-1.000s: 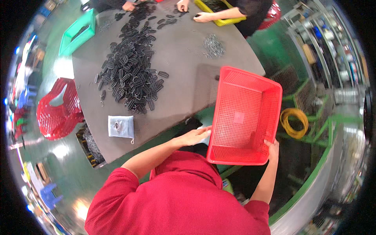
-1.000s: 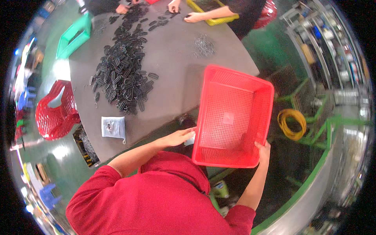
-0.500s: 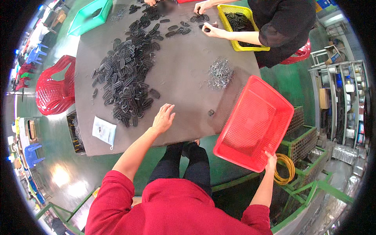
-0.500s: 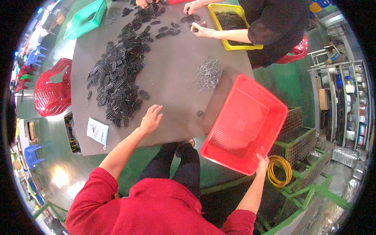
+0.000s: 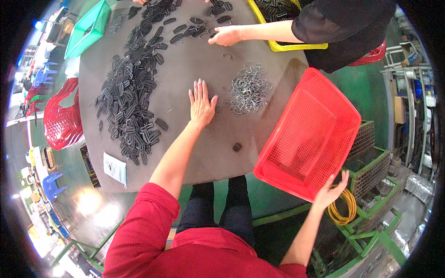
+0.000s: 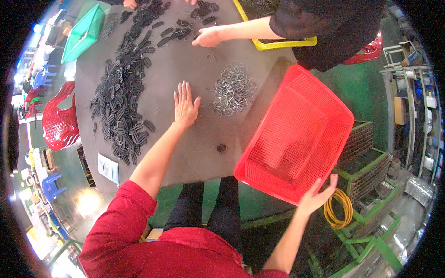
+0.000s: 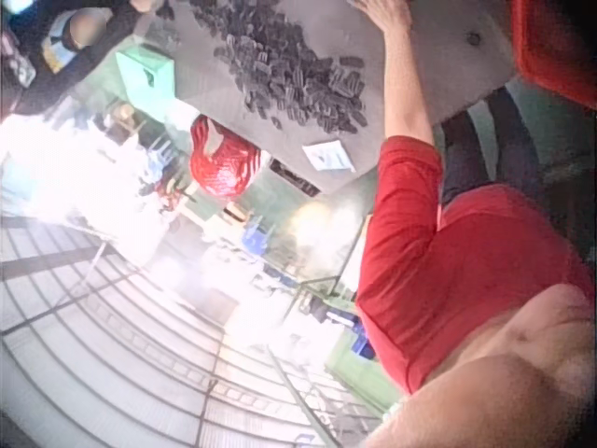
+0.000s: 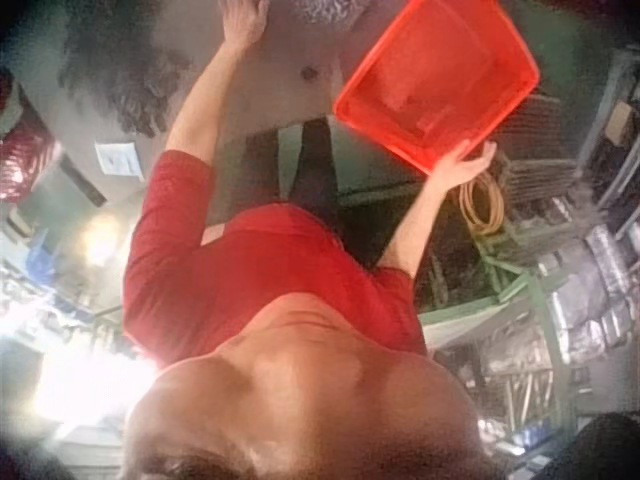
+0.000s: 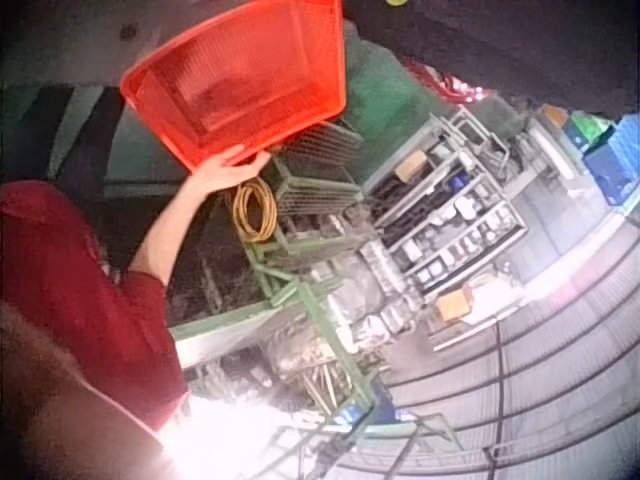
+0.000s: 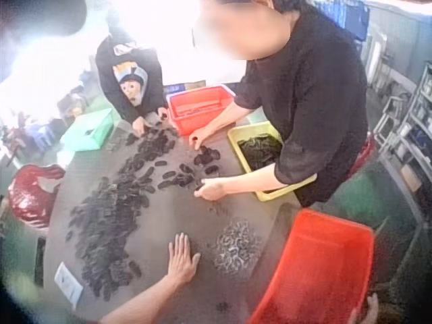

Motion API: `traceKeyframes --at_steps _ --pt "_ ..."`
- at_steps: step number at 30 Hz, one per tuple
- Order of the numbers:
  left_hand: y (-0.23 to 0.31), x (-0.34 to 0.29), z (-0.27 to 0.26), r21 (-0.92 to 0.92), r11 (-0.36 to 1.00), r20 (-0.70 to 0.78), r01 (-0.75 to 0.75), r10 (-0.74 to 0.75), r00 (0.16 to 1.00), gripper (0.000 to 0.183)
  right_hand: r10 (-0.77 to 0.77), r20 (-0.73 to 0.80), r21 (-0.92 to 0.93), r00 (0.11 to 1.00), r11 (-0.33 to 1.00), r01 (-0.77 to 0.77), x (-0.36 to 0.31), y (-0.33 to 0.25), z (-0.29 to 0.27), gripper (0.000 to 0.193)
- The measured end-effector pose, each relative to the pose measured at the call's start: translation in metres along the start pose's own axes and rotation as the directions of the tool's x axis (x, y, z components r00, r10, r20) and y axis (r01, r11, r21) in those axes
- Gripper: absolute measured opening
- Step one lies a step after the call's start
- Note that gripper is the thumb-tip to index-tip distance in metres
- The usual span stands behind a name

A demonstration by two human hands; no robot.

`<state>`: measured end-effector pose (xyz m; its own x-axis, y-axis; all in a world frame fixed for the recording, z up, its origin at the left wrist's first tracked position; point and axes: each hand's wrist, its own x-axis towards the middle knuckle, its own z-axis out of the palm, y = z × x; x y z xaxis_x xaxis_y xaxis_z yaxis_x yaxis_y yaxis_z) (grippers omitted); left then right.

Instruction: The person sorts various small plastic and metal components on a table, placing them into different baskets and containers.

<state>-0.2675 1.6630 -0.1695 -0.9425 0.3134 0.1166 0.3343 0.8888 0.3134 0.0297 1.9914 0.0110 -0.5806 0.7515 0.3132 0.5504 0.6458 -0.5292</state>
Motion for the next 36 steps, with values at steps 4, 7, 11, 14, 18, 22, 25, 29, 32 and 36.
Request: traceKeyframes --at_steps 4,7,11,14,18,22,25,29,32,36 --pt "0.001 0.066 0.009 -0.036 0.994 0.029 -0.104 0.105 0.994 0.066 -0.384 0.256 0.482 0.887 0.846 0.227 -0.063 -0.157 0.055 0.025" --pt "0.010 0.115 0.020 -0.035 0.956 0.020 -0.290 0.291 0.957 0.063 -0.420 0.154 0.522 0.894 0.803 0.287 -0.098 -0.190 0.159 0.028" --pt "0.024 0.165 0.025 -0.215 0.800 -0.029 -0.560 0.568 0.822 0.054 0.022 0.049 0.262 0.999 0.965 -0.034 -0.060 -0.185 0.260 0.051" --pt "0.049 0.181 0.033 -0.321 0.633 0.020 -0.704 0.748 0.664 0.047 0.127 -0.053 0.114 0.990 0.986 -0.121 -0.024 -0.158 0.303 0.051" --pt "0.068 0.184 0.037 -0.437 0.444 0.104 -0.782 0.889 0.446 0.042 0.002 0.072 0.083 0.997 0.997 -0.008 0.019 -0.142 0.322 0.049" --pt "0.041 0.158 0.028 -0.556 0.401 0.155 -0.728 0.910 0.384 0.040 -0.166 0.155 0.229 0.974 0.965 0.129 0.014 -0.153 0.328 0.050" --pt "0.016 0.121 0.006 -0.627 0.470 0.144 -0.621 0.854 0.500 0.039 -0.162 0.199 0.315 0.966 0.944 0.094 -0.022 -0.174 0.325 0.040" --pt "-0.020 0.099 -0.034 -0.586 0.560 0.041 -0.585 0.742 0.669 0.036 -0.126 0.132 0.223 0.983 0.970 0.095 -0.047 -0.179 0.299 0.041" --pt "-0.041 0.097 -0.032 -0.412 0.761 -0.010 -0.501 0.546 0.838 0.040 0.048 0.039 0.044 0.998 0.998 -0.050 -0.070 -0.160 0.300 0.050" --pt "-0.008 0.078 -0.016 -0.456 0.710 0.085 -0.537 0.635 0.767 0.046 -0.028 0.207 -0.056 0.978 0.998 0.041 -0.075 -0.184 0.313 0.056"
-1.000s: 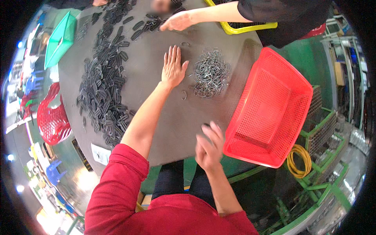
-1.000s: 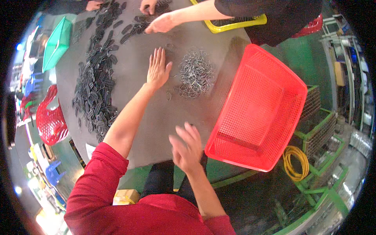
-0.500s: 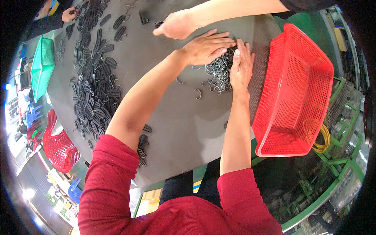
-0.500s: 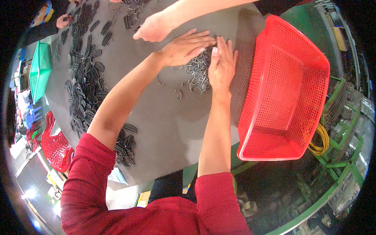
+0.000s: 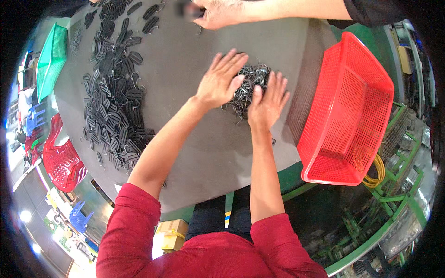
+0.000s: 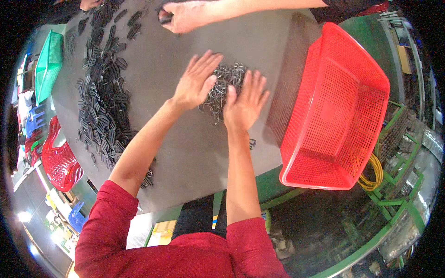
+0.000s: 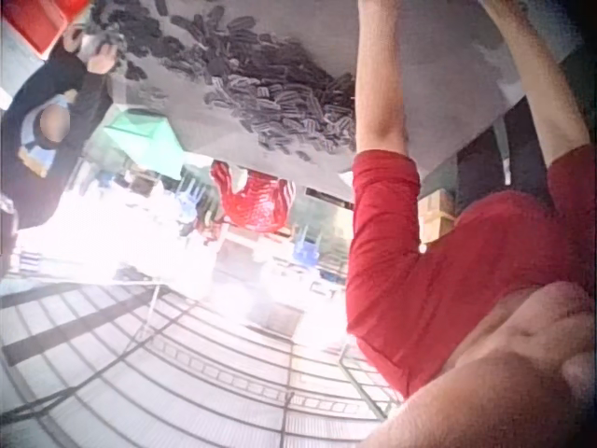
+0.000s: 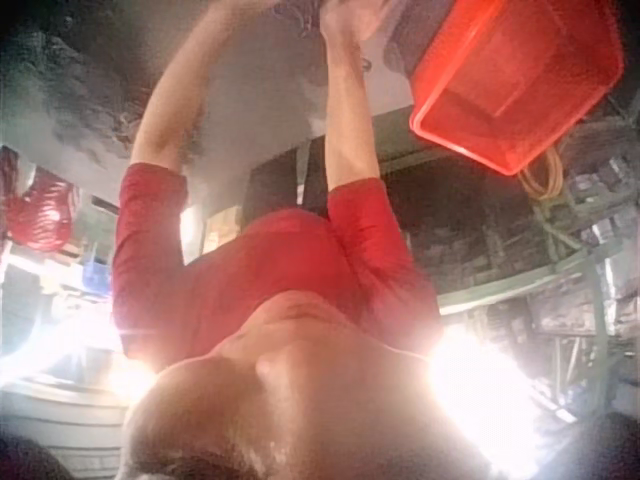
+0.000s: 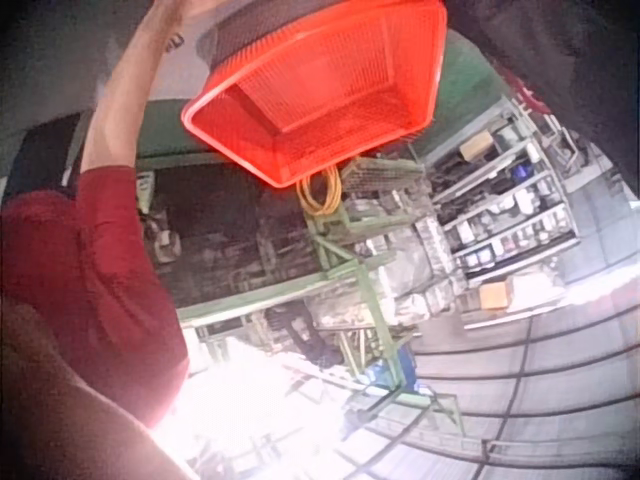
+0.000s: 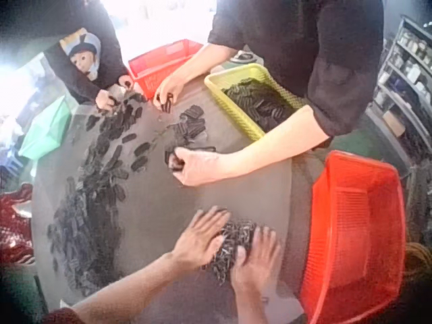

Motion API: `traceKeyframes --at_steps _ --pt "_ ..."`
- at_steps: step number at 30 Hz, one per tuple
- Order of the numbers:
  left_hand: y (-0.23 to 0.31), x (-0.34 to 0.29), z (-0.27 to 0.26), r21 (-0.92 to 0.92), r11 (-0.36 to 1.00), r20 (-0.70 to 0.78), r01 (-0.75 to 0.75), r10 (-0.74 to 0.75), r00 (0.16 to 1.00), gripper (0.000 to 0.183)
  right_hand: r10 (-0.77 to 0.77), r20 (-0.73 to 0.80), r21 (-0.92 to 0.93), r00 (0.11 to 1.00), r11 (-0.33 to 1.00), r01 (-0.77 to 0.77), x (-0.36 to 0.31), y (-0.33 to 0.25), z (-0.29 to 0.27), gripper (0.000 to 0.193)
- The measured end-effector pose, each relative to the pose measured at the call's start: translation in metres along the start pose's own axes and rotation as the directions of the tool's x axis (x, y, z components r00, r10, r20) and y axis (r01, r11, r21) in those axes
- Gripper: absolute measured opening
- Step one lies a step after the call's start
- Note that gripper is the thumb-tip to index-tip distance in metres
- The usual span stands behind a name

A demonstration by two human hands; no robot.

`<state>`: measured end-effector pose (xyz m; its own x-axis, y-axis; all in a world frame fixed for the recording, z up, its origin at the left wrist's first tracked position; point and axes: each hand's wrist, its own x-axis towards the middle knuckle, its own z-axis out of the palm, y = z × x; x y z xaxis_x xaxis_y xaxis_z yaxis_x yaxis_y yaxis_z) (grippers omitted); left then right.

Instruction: The person sorts various small plastic and metal components on a table, placing them into different baskets and containers.

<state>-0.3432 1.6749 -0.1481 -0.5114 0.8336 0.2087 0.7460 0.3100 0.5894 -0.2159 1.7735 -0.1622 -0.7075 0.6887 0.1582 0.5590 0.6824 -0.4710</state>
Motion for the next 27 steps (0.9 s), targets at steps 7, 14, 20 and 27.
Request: traceKeyframes --at_steps 7,14,20,27 --pt "0.054 -0.028 0.032 -0.702 0.688 -0.171 0.184 -0.414 0.894 0.042 0.217 0.054 0.856 0.975 0.493 -0.157 -0.023 -0.038 0.007 0.034" --pt "0.091 -0.070 0.032 -0.984 -0.174 0.153 0.031 -0.746 0.648 0.034 0.293 0.443 0.896 0.847 -0.106 -0.432 -0.050 -0.050 -0.022 0.034" --pt "0.131 -0.109 0.005 -0.996 0.083 -0.078 -0.023 -0.751 0.655 0.034 0.107 0.426 0.897 0.899 0.078 -0.434 -0.089 -0.070 -0.063 0.039" --pt "0.149 -0.190 -0.105 -0.926 0.238 -0.367 -0.294 -0.752 0.547 0.030 -0.230 0.426 0.905 0.875 0.130 -0.406 -0.148 -0.192 -0.114 0.044"
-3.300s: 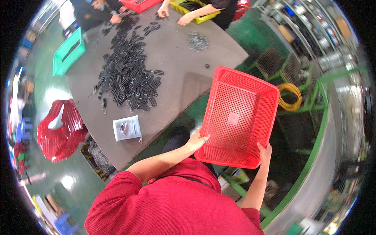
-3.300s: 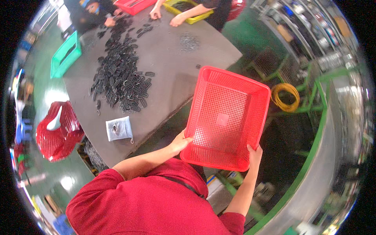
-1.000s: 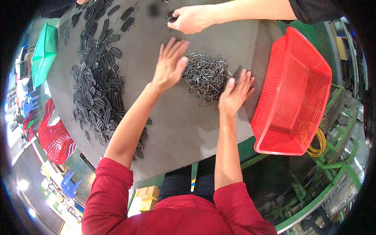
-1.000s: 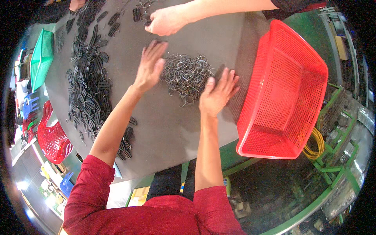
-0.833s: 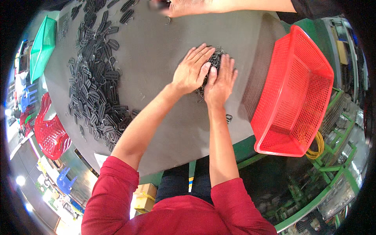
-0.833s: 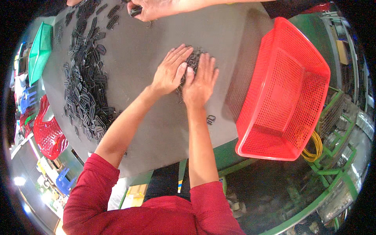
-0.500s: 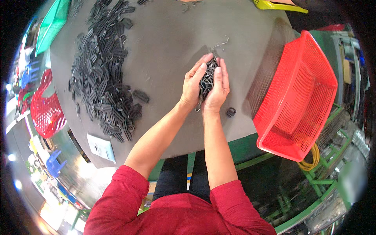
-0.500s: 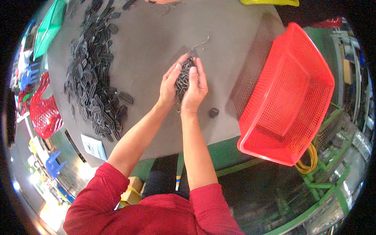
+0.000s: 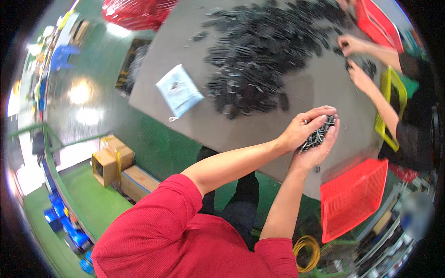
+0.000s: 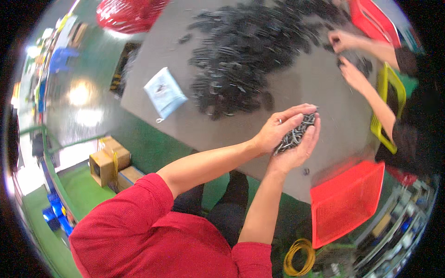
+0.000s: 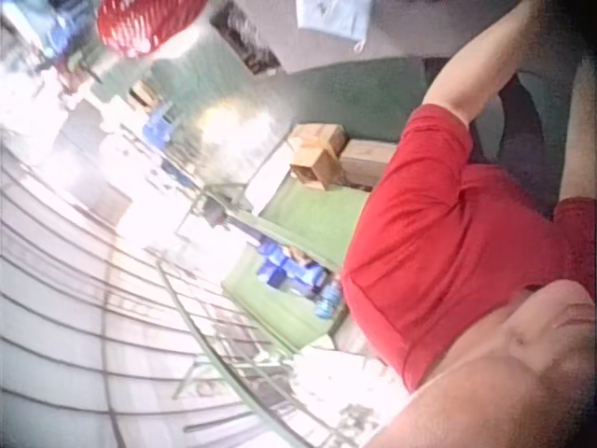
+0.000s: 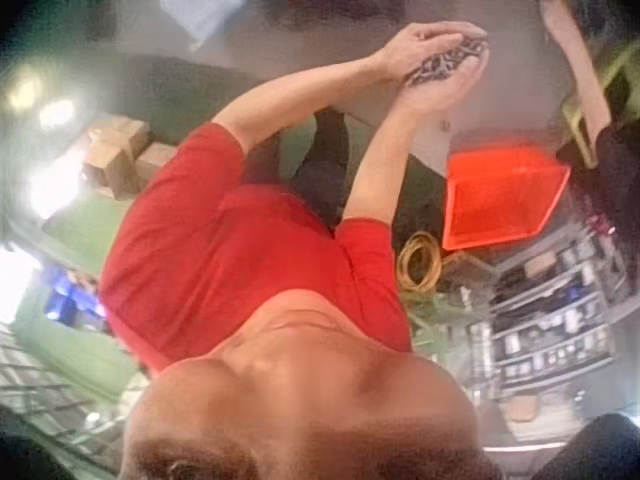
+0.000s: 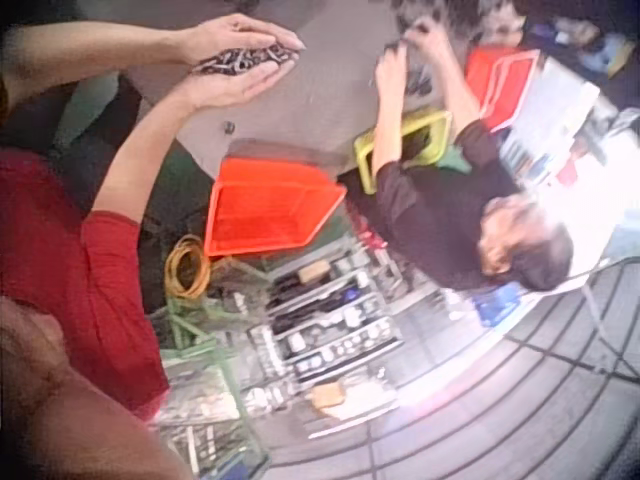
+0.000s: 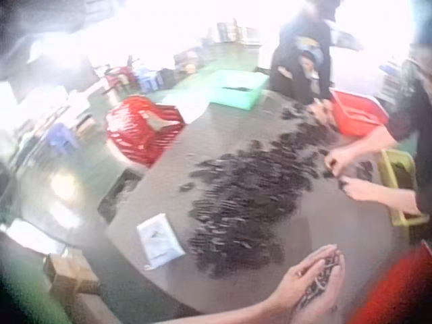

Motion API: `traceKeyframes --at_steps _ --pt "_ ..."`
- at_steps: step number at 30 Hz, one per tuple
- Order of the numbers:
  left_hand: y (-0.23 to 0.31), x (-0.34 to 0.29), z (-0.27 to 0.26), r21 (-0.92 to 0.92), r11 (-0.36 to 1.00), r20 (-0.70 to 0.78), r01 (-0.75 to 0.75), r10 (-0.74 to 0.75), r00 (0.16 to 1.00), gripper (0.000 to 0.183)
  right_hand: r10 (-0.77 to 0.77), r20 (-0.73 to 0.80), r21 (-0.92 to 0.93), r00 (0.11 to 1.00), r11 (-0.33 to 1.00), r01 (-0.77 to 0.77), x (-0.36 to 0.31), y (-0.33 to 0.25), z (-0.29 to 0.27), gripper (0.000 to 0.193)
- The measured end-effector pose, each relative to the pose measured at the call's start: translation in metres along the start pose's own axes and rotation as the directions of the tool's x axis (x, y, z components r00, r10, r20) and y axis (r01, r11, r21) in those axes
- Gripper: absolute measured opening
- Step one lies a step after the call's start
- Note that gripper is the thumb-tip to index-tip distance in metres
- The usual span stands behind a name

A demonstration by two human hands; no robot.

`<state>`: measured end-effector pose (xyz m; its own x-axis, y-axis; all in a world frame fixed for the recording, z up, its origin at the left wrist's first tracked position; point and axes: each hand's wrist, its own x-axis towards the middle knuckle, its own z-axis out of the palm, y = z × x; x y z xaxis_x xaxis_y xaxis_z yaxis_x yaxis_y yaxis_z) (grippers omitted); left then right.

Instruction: The person sorts various small plastic and metal components on a table, placing them into different baskets and containers.

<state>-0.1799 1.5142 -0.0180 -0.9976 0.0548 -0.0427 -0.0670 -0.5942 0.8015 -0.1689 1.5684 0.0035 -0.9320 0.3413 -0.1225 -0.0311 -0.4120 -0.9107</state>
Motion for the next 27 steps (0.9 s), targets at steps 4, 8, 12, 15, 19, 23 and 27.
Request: traceKeyframes --at_steps 4,8,12,15,19,23,27 --pt "0.095 -0.010 -0.078 0.081 0.978 -0.068 -0.191 0.197 0.978 0.032 -0.023 0.203 -0.147 0.979 0.988 0.054 -0.039 0.016 0.112 0.053" --pt "0.192 -0.026 -0.187 0.134 0.940 -0.196 -0.314 0.335 0.921 0.033 0.035 0.308 0.163 0.951 0.983 -0.089 -0.065 0.104 0.215 0.039" --pt "0.278 -0.070 -0.325 0.180 0.942 -0.462 -0.282 0.334 0.821 0.028 0.259 0.437 0.150 0.861 0.923 -0.353 -0.158 0.175 0.360 0.032" --pt "0.307 -0.098 -0.426 0.153 0.948 -0.601 -0.279 0.314 0.735 0.030 0.353 0.452 -0.012 0.819 0.920 -0.391 -0.209 0.247 0.430 0.029" --pt "0.312 -0.129 -0.544 0.184 0.964 -0.769 -0.190 0.261 0.583 0.031 0.491 0.438 -0.098 0.753 0.859 -0.503 -0.259 0.352 0.485 0.023" --pt "0.299 -0.144 -0.631 0.415 0.909 -0.797 -0.015 0.372 0.476 0.032 0.546 0.505 -0.282 0.668 0.836 -0.470 -0.277 0.426 0.506 0.031" --pt "0.281 -0.155 -0.682 0.688 0.555 -0.721 0.467 0.457 0.521 0.036 0.393 0.675 -0.602 0.625 0.783 0.158 -0.266 0.448 0.499 0.045"
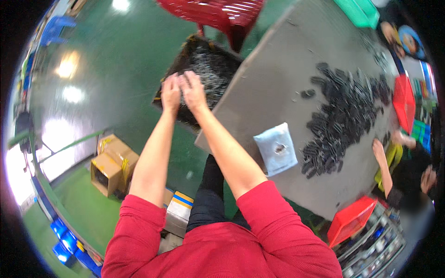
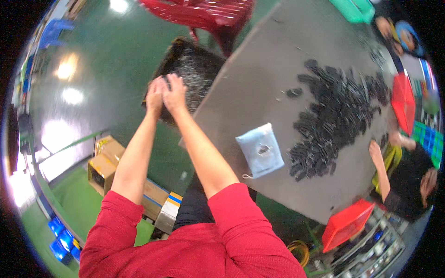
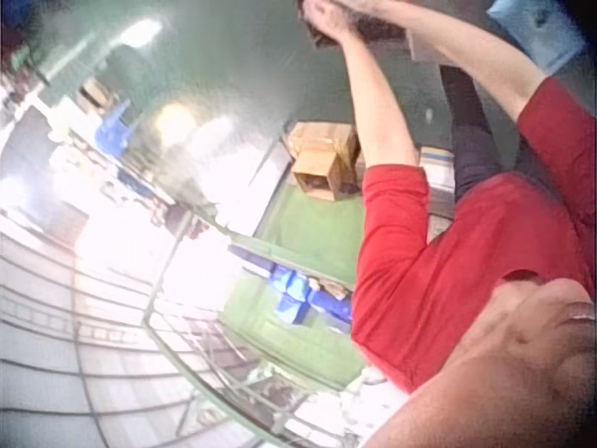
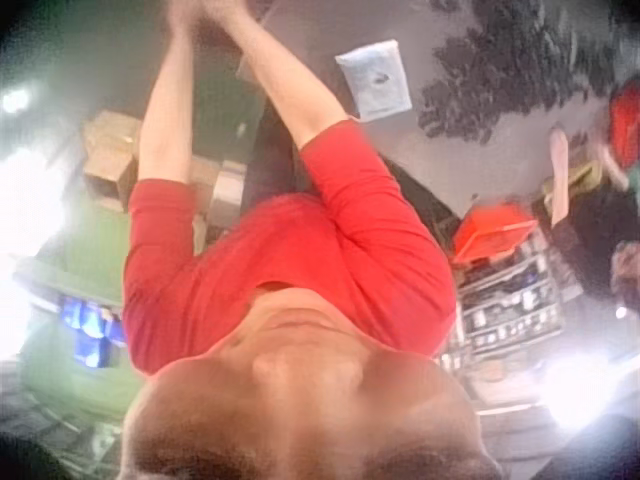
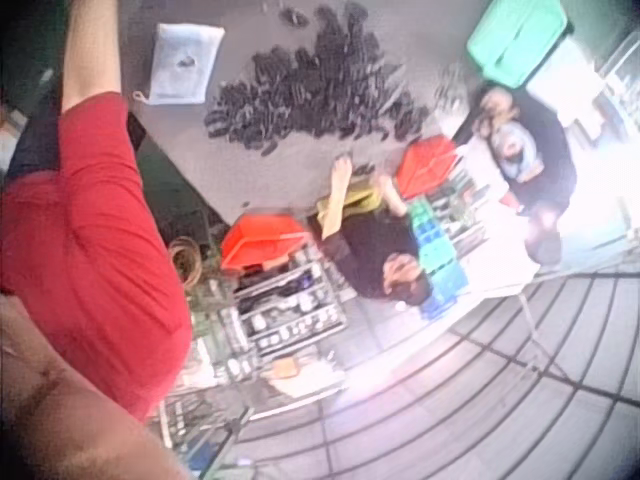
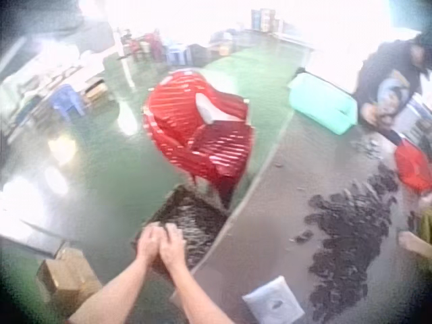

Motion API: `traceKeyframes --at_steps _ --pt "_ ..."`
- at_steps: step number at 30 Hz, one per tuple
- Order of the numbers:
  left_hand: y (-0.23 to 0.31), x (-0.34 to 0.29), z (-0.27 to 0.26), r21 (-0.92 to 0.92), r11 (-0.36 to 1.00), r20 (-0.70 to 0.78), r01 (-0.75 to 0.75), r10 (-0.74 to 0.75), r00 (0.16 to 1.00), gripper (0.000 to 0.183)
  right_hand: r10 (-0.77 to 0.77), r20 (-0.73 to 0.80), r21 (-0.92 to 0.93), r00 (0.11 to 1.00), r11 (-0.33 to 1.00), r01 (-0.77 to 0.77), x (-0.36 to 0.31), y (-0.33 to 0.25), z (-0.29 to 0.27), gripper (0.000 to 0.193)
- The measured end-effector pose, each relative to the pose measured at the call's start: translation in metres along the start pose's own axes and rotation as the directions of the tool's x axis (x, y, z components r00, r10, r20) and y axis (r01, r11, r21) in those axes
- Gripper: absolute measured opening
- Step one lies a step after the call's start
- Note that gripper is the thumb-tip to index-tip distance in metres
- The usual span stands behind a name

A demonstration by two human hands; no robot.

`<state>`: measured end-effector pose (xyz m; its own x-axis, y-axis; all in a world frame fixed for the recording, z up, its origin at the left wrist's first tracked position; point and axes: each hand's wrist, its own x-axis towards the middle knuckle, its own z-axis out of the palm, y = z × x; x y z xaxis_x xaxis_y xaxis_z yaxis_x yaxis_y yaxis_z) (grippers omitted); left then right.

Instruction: The person sorts various small plastic and metal components on a table, placing them into different baskets and containers.

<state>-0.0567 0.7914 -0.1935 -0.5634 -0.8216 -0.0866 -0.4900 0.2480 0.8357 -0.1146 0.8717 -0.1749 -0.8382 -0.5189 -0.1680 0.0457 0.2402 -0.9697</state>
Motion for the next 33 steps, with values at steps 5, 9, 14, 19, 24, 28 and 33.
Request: traceKeyframes --at_steps 5,9,14,19,24,28,33 --pt "0.066 -0.041 0.021 0.429 0.830 0.083 -0.356 0.356 0.931 0.042 -0.141 -0.147 0.249 0.979 0.953 0.174 -0.044 -0.073 -0.117 0.046" --pt "0.168 -0.171 0.103 -0.052 0.838 0.396 -0.543 0.516 0.759 0.051 -0.265 -0.443 0.060 0.857 0.944 0.324 -0.133 -0.076 -0.257 0.042" --pt "0.211 -0.364 0.180 -0.216 0.801 0.734 -0.559 0.510 0.448 0.075 -0.246 -0.698 -0.503 0.673 0.837 -0.216 -0.282 0.026 -0.430 0.034" --pt "0.199 -0.423 0.245 0.165 0.807 0.647 -0.567 0.346 0.680 0.101 0.006 -0.667 -0.530 0.745 0.699 -0.480 -0.329 0.085 -0.495 0.075" --pt "0.214 -0.424 0.306 0.283 0.696 0.567 -0.660 0.434 0.700 0.105 0.042 -0.592 -0.571 0.805 0.684 -0.455 -0.289 0.109 -0.529 0.098" --pt "0.229 -0.394 0.345 0.226 0.696 0.505 -0.681 0.515 0.693 0.103 -0.012 -0.523 -0.607 0.852 0.707 -0.363 -0.240 0.106 -0.550 0.087" --pt "0.257 -0.348 0.383 0.183 0.694 0.520 -0.697 0.533 0.667 0.110 -0.224 -0.568 -0.604 0.792 0.767 -0.216 -0.172 0.114 -0.567 0.070"
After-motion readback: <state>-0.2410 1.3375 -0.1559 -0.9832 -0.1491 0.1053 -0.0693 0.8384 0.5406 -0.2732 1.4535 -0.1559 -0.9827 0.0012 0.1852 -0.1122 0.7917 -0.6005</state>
